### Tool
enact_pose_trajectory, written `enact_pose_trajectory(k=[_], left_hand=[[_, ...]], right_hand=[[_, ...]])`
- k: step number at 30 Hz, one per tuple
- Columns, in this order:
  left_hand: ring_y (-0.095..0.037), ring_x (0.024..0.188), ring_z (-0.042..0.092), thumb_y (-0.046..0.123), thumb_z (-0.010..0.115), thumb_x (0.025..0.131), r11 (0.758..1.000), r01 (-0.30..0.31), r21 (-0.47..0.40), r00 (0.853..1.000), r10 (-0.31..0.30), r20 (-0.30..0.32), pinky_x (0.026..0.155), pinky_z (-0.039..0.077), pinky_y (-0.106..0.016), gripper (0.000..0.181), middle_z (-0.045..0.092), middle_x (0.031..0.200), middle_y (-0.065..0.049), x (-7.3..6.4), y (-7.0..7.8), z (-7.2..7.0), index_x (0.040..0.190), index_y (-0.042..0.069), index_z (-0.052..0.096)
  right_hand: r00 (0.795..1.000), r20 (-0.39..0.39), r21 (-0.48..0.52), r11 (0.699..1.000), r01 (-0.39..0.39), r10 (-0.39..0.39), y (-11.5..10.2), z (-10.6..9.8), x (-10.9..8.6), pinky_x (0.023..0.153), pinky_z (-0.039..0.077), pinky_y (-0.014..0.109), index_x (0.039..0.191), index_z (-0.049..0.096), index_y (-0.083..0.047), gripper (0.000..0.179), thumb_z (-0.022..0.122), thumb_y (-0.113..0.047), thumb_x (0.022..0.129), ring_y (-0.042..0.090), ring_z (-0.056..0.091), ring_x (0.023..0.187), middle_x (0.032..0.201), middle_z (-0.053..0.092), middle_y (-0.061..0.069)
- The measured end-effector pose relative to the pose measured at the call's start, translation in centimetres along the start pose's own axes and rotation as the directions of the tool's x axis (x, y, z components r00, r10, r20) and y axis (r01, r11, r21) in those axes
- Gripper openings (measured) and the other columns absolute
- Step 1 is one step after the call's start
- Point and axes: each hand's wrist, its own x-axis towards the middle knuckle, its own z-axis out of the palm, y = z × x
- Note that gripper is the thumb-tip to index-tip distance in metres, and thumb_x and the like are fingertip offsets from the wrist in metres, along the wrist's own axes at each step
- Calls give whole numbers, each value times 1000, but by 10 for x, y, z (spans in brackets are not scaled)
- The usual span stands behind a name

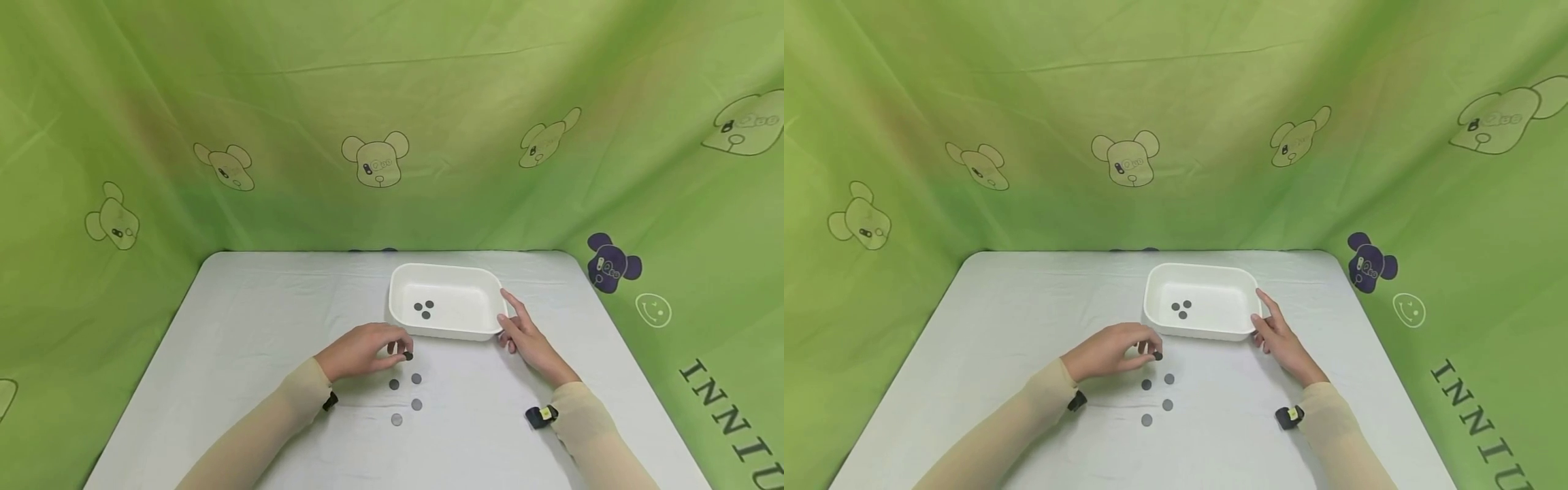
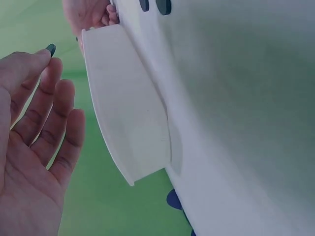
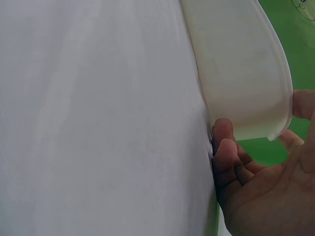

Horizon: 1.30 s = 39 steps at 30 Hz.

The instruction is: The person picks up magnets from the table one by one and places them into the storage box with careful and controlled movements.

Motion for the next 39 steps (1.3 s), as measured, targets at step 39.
enact_pose_trajectory(k=[39], left_hand=[[-3, 96, 60, 19, 69, 107, 991, 89, -97, 996, -90, -9, 84, 51, -23, 12, 68, 104, 12, 77, -25, -10, 119, 22, 67]], right_hand=[[1000, -8, -21, 1000, 7, -7, -2, 0, -1, 67, 49, 28, 173, 5, -33, 71, 45, -47, 116, 17, 56, 73, 95, 60, 13]])
